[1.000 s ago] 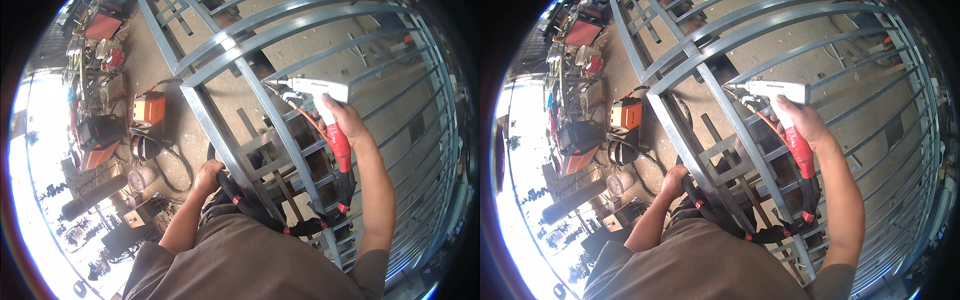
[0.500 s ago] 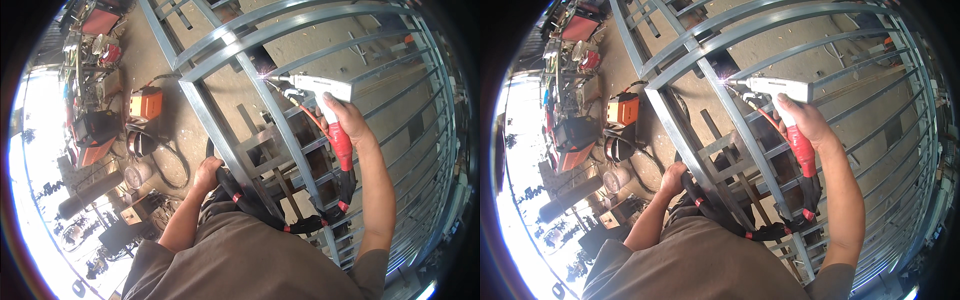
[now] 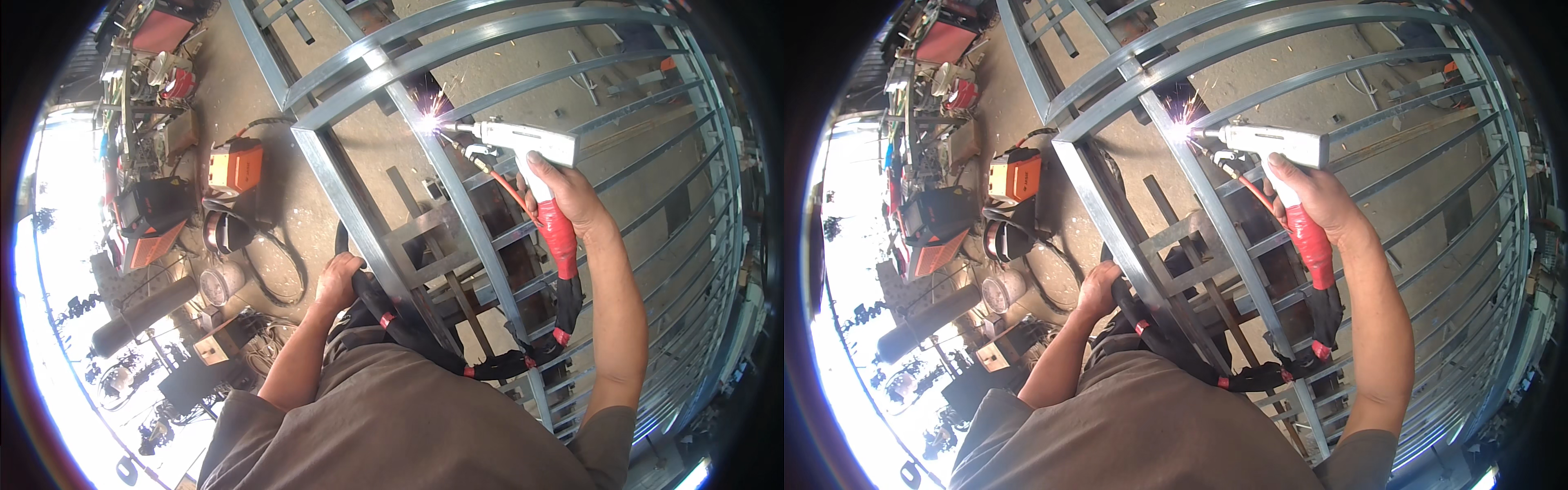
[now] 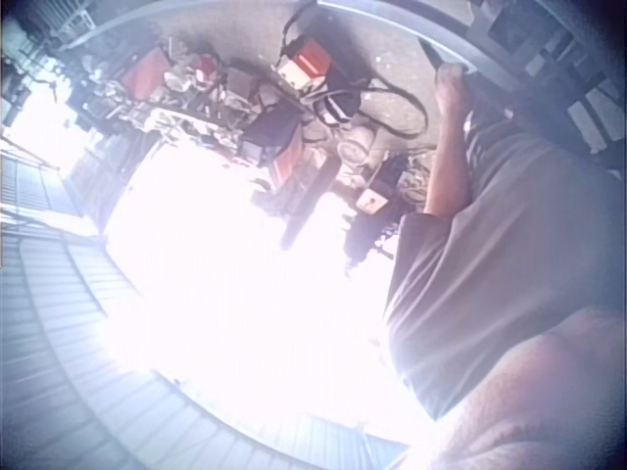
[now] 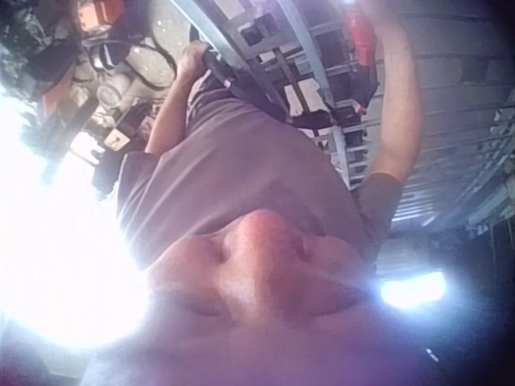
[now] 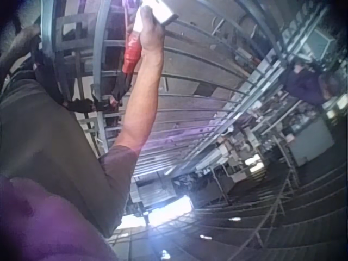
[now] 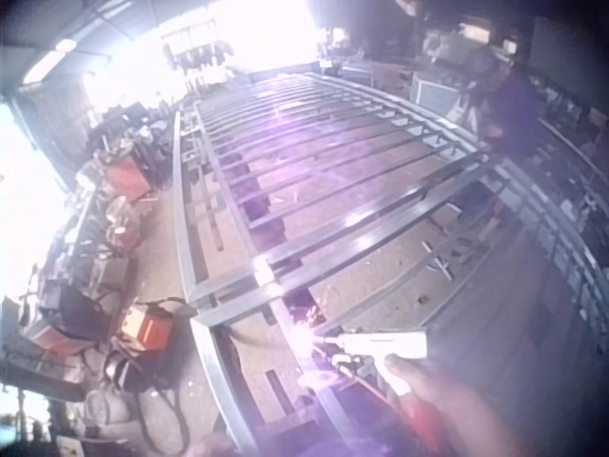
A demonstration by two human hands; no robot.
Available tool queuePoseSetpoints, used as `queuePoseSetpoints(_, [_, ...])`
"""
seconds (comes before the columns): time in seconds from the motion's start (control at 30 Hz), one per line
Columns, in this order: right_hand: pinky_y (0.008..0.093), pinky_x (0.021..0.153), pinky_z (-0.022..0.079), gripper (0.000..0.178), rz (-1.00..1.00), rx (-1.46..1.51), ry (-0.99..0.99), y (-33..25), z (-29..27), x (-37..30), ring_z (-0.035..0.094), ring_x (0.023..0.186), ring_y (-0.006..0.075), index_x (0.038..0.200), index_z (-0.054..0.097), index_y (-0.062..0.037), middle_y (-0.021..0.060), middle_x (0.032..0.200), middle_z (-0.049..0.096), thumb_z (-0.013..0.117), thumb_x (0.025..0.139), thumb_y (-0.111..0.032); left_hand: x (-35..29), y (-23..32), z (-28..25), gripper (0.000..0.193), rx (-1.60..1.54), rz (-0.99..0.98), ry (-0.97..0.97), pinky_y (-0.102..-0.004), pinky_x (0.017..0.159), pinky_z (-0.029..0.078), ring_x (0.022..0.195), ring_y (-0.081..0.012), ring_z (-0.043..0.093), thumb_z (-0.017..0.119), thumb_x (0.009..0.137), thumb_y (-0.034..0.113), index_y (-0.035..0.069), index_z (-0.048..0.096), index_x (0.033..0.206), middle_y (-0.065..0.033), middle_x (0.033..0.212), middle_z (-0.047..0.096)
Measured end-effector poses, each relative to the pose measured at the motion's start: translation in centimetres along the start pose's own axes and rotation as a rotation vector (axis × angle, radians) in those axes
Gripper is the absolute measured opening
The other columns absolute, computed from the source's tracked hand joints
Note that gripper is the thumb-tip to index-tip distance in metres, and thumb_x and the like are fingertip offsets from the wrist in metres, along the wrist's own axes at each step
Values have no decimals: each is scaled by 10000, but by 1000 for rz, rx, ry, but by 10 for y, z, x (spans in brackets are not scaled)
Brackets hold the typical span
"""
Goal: The person welds a metal frame using a handheld welding torch, moving along the frame to join multiple sections. Sparks and smoke are visible as the welder works on different joints of the structure.
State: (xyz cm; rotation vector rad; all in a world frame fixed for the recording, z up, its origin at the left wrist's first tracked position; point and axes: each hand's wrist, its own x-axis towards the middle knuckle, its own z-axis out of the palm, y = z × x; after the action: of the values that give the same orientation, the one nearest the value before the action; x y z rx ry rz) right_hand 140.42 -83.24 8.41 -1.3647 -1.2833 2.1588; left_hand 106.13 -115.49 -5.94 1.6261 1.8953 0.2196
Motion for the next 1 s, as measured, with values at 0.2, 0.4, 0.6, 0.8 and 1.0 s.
queuePoseSetpoints(0.2, [282, 576, 555, 436, 18, 10, -6, 1, 0, -2, 662, 641, 114, 1121, 650, -15, 60, 873, 667, 656, 1042, -444, 2, -1, 0, 267, -6, 9, -6, -484, 950, 510, 1063, -372, 642, 769, 868, 297, 77, 688, 996, -144, 997, 669])
queuePoseSetpoints(0.4, [283, 571, 549, 429, 26, 4, 4, 2, 0, -5, 659, 637, 114, 1132, 644, -21, 55, 881, 662, 644, 1049, -442, 2, 1, 0, 257, 3, 20, 21, -483, 947, 510, 1063, -371, 642, 766, 867, 290, 75, 675, 974, -147, 991, 664])
queuePoseSetpoints(0.6, [285, 575, 549, 424, 33, -4, 9, 4, 0, -7, 658, 636, 116, 1146, 643, -23, 59, 890, 665, 635, 1053, -436, 3, 1, 0, 237, -23, 36, 49, -482, 933, 516, 1051, -363, 649, 761, 860, 275, 81, 671, 963, -138, 967, 661])
queuePoseSetpoints(0.8, [297, 581, 539, 454, 73, -40, 80, -3, 4, -21, 665, 656, 131, 1157, 665, 4, 72, 926, 704, 618, 1058, -436, 0, 1, -2, 215, -80, 15, 118, -468, 940, 519, 1050, -343, 656, 765, 853, 272, 109, 679, 964, -111, 955, 664])
queuePoseSetpoints(1.0, [295, 506, 539, 482, -53, -92, 242, -39, 22, -46, 631, 553, 143, 1034, 691, -9, 68, 763, 684, 561, 1080, -471, -13, -8, -15, 207, -133, 28, 217, -455, 971, 511, 1094, -325, 660, 760, 869, 281, 124, 694, 986, -94, 985, 684])
